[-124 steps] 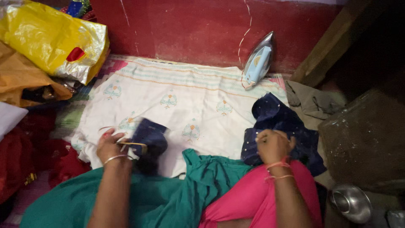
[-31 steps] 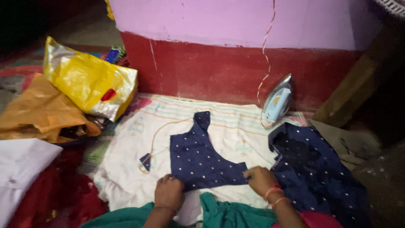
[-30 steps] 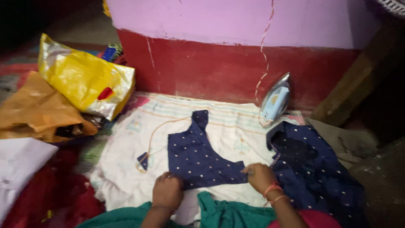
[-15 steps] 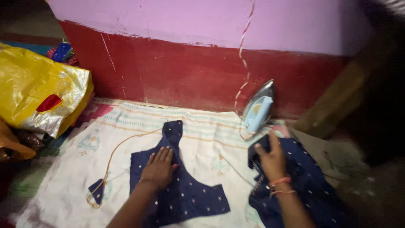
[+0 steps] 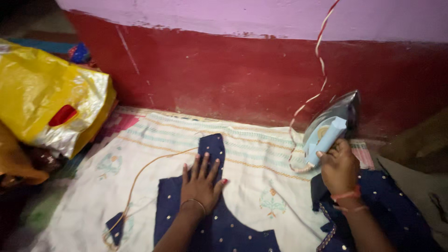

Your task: The person irons a white shirt on a patterned mat, folds it, and places it aside. Then the person irons a dark blue garment with gold dots, folds it, and sets it aside.

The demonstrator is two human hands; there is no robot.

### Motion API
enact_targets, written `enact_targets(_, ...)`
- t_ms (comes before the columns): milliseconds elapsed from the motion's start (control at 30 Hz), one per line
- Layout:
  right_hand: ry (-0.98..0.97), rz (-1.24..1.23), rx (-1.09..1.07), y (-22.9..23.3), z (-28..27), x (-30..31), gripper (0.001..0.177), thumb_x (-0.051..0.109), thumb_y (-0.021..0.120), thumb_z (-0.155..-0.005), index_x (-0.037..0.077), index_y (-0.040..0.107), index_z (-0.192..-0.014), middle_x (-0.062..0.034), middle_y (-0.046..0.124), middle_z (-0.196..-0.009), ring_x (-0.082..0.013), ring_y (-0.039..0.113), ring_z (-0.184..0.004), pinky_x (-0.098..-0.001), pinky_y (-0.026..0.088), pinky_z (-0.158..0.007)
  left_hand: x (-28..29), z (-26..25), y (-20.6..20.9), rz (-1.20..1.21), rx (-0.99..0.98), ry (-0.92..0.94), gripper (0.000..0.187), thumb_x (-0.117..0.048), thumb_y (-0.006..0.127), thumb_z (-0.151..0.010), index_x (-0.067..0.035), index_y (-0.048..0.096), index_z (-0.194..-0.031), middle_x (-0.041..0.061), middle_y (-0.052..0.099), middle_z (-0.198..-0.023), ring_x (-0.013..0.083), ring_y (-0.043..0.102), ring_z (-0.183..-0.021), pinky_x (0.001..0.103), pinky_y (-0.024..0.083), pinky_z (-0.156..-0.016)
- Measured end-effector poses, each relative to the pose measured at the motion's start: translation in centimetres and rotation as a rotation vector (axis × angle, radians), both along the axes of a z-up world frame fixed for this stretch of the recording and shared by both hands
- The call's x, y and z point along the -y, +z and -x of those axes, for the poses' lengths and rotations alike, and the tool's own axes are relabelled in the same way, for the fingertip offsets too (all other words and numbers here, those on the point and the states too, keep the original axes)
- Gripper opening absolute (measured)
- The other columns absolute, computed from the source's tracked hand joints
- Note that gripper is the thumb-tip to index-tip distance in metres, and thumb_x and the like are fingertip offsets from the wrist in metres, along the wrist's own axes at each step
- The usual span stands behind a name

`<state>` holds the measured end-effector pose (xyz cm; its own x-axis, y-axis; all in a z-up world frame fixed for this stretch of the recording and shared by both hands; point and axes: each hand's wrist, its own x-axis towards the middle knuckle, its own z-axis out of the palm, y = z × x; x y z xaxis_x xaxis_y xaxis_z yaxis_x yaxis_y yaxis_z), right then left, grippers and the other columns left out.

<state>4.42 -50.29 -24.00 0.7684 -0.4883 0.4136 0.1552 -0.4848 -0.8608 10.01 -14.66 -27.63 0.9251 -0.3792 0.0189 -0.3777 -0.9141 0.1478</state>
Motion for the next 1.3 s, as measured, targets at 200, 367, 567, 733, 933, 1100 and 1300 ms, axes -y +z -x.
enact_targets(200, 0.33, -0.326, 0.115, 6.6, 6.1, -7.4, 0.042, -0.008, 0.059, -0.092, -0.003, 0.047, -0.132, -0.0126, 0.065, -0.12, -0.0232, 0.073, -0.102, -0.0348, 0.059, -0.091, -1.9, 6.4, 0.1, 0.062, -0.129, -0.117, 0.068, -0.058, 0.037, -0.099, -0.029, 0.025, -0.159, 0.007, 0.008, -0.17, 0.0291, 0.001, -0.156, 0.056, -0.001, -0.122)
enact_targets(367, 0.424, -0.724, -0.101, 7.7, 9.2, -14.4, 0.04, 0.004, 0.055, -0.095, 0.002, 0.05, -0.135, -0.0098, 0.064, -0.101, -0.0257, 0.073, -0.079, -0.0394, 0.061, -0.073, -5.0, 13.6, 1.4, 0.062, -0.227, -0.315, 0.064, -0.051, 0.044, -0.102, -0.025, 0.031, -0.159, 0.008, 0.01, -0.17, 0.0322, 0.001, -0.157, 0.059, 0.0, -0.122)
enact_targets(567, 0.447, -0.742, -0.338, 4.1, 9.6, -21.8, 0.041, 0.018, 0.053, -0.1, 0.003, 0.056, -0.138, -0.0084, 0.063, -0.082, -0.0169, 0.059, -0.052, -0.0359, 0.055, -0.051, -12.6, 14.4, 5.7, 0.035, -0.701, -0.26, 0.041, -0.047, 0.057, -0.097, -0.019, 0.075, -0.119, 0.016, 0.072, -0.125, 0.0368, 0.065, -0.126, 0.044, 0.048, -0.109)
enact_targets(733, 0.363, -0.518, -0.39, 1.5, 7.9, -27.7, 0.039, 0.025, 0.055, -0.101, 0.0, 0.062, -0.13, -0.0078, 0.06, -0.074, -0.0161, 0.054, -0.044, -0.0336, 0.05, -0.041, -17.4, 14.6, 7.7, 0.256, -0.346, -0.07, 0.027, -0.038, 0.07, -0.086, -0.021, 0.078, -0.107, 0.004, 0.075, -0.118, 0.0309, 0.06, -0.129, 0.042, 0.045, -0.11)
enact_targets(933, 0.227, -0.208, -0.42, 0.3, 3.7, -29.9, 0.038, 0.026, 0.055, -0.099, 0.005, 0.064, -0.13, -0.0071, 0.063, -0.071, -0.0157, 0.06, -0.047, -0.0341, 0.054, -0.044, -16.1, 12.1, 6.4, -0.031, -0.252, -0.075, 0.064, -0.036, 0.079, -0.082, -0.022, 0.055, -0.14, 0.002, 0.03, -0.162, 0.03, 0.014, -0.154, 0.058, 0.012, -0.123)
enact_targets(1100, 0.129, 0.02, -0.444, 0.7, -5.3, -27.7, 0.034, 0.028, 0.054, -0.099, 0.006, 0.07, -0.121, -0.0102, 0.067, -0.065, -0.0215, 0.068, -0.048, -0.0372, 0.056, -0.05, -14.1, 10.1, 5.9, -0.221, -0.406, 0.026, 0.092, -0.03, 0.081, -0.084, -0.025, 0.028, -0.159, 0.009, 0.002, -0.172, 0.0315, -0.008, -0.158, 0.061, -0.004, -0.123)
enact_targets(1300, 0.103, -0.005, -0.451, 1.0, -11.7, -25.9, 0.035, 0.03, 0.052, -0.102, 0.007, 0.07, -0.122, -0.0105, 0.067, -0.068, -0.0206, 0.064, -0.047, -0.0382, 0.055, -0.05, -13.2, 8.5, 6.8, -0.263, -0.586, 0.028, 0.106, -0.035, 0.087, -0.079, -0.018, 0.024, -0.163, 0.011, -0.003, -0.174, 0.0313, -0.011, -0.159, 0.06, -0.006, -0.124)
